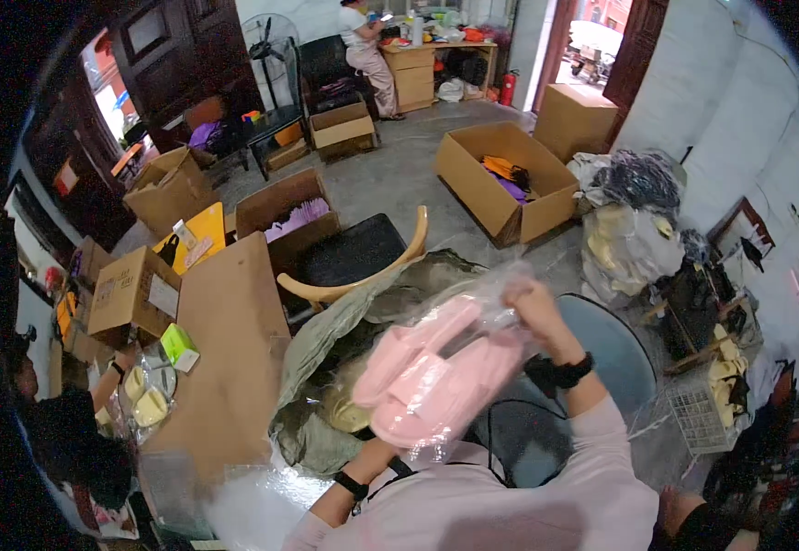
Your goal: Packaging finished sandals into plastic bags and placing them into a collection bag in a footwear manufacturing setting.
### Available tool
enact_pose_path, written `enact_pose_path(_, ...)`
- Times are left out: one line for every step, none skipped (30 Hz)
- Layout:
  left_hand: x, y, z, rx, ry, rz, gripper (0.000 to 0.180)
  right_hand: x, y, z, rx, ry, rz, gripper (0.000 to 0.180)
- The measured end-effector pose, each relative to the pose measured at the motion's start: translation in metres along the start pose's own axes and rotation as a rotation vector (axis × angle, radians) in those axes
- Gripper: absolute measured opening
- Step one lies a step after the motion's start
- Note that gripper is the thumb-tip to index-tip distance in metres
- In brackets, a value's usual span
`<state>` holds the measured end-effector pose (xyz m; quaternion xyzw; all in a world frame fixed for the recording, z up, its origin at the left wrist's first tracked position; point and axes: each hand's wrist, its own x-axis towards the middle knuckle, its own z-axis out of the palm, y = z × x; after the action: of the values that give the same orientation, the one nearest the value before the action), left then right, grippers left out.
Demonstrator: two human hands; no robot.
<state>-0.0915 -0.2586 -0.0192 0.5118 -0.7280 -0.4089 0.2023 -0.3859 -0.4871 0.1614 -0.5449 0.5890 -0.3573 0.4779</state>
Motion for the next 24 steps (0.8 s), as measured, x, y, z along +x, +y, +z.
enact_pose_path(-0.004, 0.003, -0.001, -0.096, 0.066, 0.012, 0.031, -0.01, -0.004, 0.024, -0.043, 0.047, 0.006, 0.015)
enact_pose_path(-0.005, 0.004, -0.002, -0.092, 0.053, 0.026, 0.031, -0.008, 0.023, 0.041, 0.114, 0.06, -0.04, 0.014)
enact_pose_path(-0.008, 0.005, -0.004, -0.058, -0.024, 0.077, 0.035, -0.005, 0.048, 0.063, 0.272, 0.063, -0.09, 0.014)
enact_pose_path(-0.012, 0.003, -0.005, -0.029, -0.097, 0.119, 0.038, -0.022, 0.03, 0.087, 0.255, 0.102, -0.085, 0.018)
enact_pose_path(0.001, 0.03, -0.019, 0.134, -0.153, 0.16, 0.041, -0.021, 0.063, 0.105, 0.397, 0.109, -0.061, 0.021)
enact_pose_path(0.008, 0.05, -0.03, 0.136, -0.17, 0.175, 0.041, -0.025, 0.085, 0.119, 0.327, 0.094, -0.081, 0.027)
enact_pose_path(0.01, 0.066, -0.041, 0.222, -0.205, 0.178, 0.043, -0.045, 0.068, 0.135, 0.478, 0.014, -0.114, 0.029)
enact_pose_path(0.011, 0.079, -0.046, 0.315, -0.243, 0.193, 0.044, -0.049, 0.085, 0.15, 0.517, 0.015, -0.102, 0.03)
enact_pose_path(0.01, 0.083, -0.048, 0.23, -0.253, 0.188, 0.044, -0.064, 0.079, 0.163, 0.478, 0.003, -0.084, 0.031)
enact_pose_path(0.009, 0.078, -0.044, 0.237, -0.253, 0.189, 0.044, -0.077, 0.069, 0.171, 0.438, -0.009, -0.07, 0.032)
enact_pose_path(0.008, 0.067, -0.035, 0.253, -0.239, 0.236, 0.043, -0.082, 0.072, 0.182, 0.516, -0.036, -0.033, 0.03)
enact_pose_path(0.008, 0.065, -0.033, 0.267, -0.231, 0.284, 0.042, -0.087, 0.07, 0.19, 0.594, -0.061, 0.008, 0.028)
enact_pose_path(0.008, 0.064, -0.032, 0.262, -0.254, 0.27, 0.034, -0.093, 0.067, 0.195, 0.69, -0.068, 0.001, 0.028)
enact_pose_path(0.007, 0.062, -0.032, 0.265, -0.257, 0.272, 0.034, -0.097, 0.065, 0.197, 0.694, -0.065, 0.0, 0.028)
enact_pose_path(0.005, 0.062, -0.031, 0.229, -0.215, 0.3, 0.037, -0.101, 0.062, 0.198, 0.729, -0.094, 0.023, 0.027)
enact_pose_path(0.004, 0.062, -0.032, 0.192, -0.171, 0.326, 0.041, -0.105, 0.058, 0.198, 0.764, -0.124, 0.048, 0.027)
enact_pose_path(0.002, 0.063, -0.032, 0.192, -0.174, 0.326, 0.041, -0.109, 0.054, 0.196, 0.762, -0.098, 0.07, 0.025)
enact_pose_path(0.001, 0.072, -0.037, 0.173, -0.195, 0.292, 0.046, -0.103, 0.063, 0.19, 0.765, -0.088, 0.068, 0.025)
enact_pose_path(0.002, 0.078, -0.042, 0.156, -0.211, 0.256, 0.051, -0.09, 0.082, 0.178, 0.531, -0.129, -0.011, 0.026)
enact_pose_path(0.003, 0.08, -0.044, 0.157, -0.215, 0.259, 0.051, -0.078, 0.103, 0.165, 0.295, -0.167, -0.085, 0.028)
enact_pose_path(0.004, 0.081, -0.046, 0.13, -0.237, 0.252, 0.055, -0.066, 0.115, 0.15, 0.082, -0.121, -0.221, 0.032)
enact_pose_path(0.005, 0.083, -0.047, 0.106, -0.259, 0.248, 0.059, -0.048, 0.144, 0.137, -0.186, -0.057, -0.271, 0.036)
enact_pose_path(0.005, 0.081, -0.048, 0.056, -0.238, 0.252, 0.059, -0.042, 0.143, 0.128, -0.343, -0.099, -0.202, 0.043)
enact_pose_path(0.005, 0.08, -0.047, 0.052, -0.236, 0.249, 0.059, -0.034, 0.139, 0.116, -0.502, -0.131, -0.128, 0.051)
